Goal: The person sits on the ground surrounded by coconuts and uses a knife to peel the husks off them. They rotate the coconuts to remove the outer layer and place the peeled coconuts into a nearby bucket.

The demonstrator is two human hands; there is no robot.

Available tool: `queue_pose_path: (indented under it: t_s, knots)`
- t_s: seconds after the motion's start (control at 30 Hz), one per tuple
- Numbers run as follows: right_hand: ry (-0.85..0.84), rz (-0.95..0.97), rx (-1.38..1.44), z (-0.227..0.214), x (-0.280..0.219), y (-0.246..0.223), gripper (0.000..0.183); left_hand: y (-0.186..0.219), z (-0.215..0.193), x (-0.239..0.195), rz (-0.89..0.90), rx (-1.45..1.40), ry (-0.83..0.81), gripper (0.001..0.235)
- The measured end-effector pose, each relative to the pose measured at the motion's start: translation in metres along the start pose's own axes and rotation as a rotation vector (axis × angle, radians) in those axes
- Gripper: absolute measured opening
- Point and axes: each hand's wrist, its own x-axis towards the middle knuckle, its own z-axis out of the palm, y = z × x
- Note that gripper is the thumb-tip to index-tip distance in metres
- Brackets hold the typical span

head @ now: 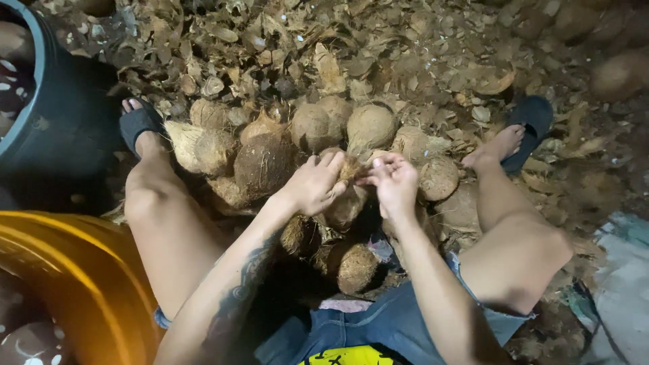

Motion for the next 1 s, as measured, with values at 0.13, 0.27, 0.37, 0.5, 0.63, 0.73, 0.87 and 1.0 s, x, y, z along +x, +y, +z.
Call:
queue_pose_path:
  t_s: [0.13,0.27,0.37,0.5,0.63,0.73,0.87,1.0]
  knots:
    - [0.016,-0.004,-0.020,-0.011,0.020,0.023,0.004,-0.001,0.001,-0.003,-0.003,0.056,-0.016,0.053]
    - [0.136,-0.018,-0.001,-0.019,0.037,0.049,0.006,0.012,-0.010,-0.007,-0.019,0.002,-0.059,0.053]
    - [0.151,-0.098,0.189,-0.052,0.066,0.051,0.010,0.016,-0.017,-0.012,-0.048,-0.004,-0.067,0.058]
    - [0.189,-0.304,0.079,-0.129,0.110,0.015,0.010,0.010,-0.034,-0.028,-0.103,-0.070,-0.065,0.072]
    - [0.103,-0.326,-0.269,-0.154,0.111,0.031,0.013,-0.014,-0.015,-0.020,-0.070,-0.157,-0.025,0.072]
    - [0.056,-0.224,-0.834,-0.171,0.127,0.102,0.035,-0.002,-0.025,-0.028,-0.063,-0.175,0.003,0.072]
    - [-0.035,0.000,-1.368,-0.146,0.105,0.117,0.021,0.018,-0.041,-0.035,-0.004,-0.252,0.084,0.066]
    - [-0.164,0.153,-1.421,-0.119,0.104,0.103,0.032,-0.005,-0.027,-0.027,-0.048,-0.281,0.086,0.070]
